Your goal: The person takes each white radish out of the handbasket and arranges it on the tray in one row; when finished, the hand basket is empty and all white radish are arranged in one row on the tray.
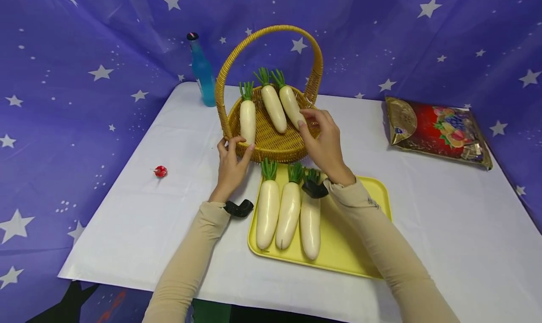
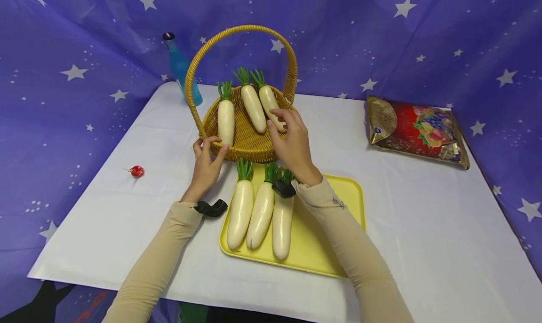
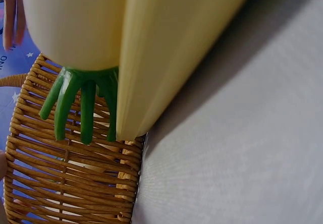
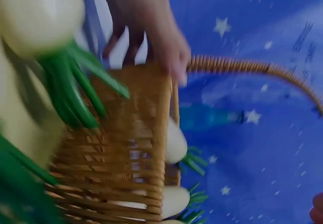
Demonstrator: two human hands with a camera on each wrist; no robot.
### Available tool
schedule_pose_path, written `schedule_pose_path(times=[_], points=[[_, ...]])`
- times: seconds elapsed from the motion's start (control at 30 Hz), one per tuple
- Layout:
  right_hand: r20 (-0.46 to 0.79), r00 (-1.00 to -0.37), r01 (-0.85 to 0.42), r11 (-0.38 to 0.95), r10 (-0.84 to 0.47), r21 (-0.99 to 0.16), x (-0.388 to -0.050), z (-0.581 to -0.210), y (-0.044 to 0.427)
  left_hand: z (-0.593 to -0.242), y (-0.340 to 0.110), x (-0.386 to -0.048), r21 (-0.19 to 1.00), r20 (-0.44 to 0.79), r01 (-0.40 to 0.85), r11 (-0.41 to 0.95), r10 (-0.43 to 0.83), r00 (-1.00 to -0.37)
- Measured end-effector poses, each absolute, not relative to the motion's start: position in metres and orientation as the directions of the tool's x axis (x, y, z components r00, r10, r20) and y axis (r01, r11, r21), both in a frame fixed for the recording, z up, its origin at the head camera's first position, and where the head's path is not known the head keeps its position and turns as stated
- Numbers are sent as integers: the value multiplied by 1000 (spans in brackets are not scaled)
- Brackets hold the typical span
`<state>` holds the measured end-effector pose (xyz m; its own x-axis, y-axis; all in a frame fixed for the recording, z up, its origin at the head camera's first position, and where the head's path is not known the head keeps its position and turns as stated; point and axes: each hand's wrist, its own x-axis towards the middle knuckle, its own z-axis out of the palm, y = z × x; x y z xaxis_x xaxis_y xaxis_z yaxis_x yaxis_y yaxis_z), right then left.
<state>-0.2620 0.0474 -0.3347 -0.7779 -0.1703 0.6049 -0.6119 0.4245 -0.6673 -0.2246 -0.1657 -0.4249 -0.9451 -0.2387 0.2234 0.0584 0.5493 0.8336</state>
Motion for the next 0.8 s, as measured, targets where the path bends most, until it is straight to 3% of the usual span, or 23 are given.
schedule_pose_path(times=[0.27, 0.5, 0.8], points=[[490, -867, -456, 545, -93, -704, -329, -339, 28, -424, -161, -225, 836, 221, 68, 544, -222, -950], [277, -958, -272, 530, -71, -803, -360, -342, 25, -424, -163, -225, 828, 229, 66, 558, -228, -946], [177, -971, -239, 598, -161, -765, -378, -326, 21, -426, -165, -225, 836, 214, 54, 547, -234, -948]])
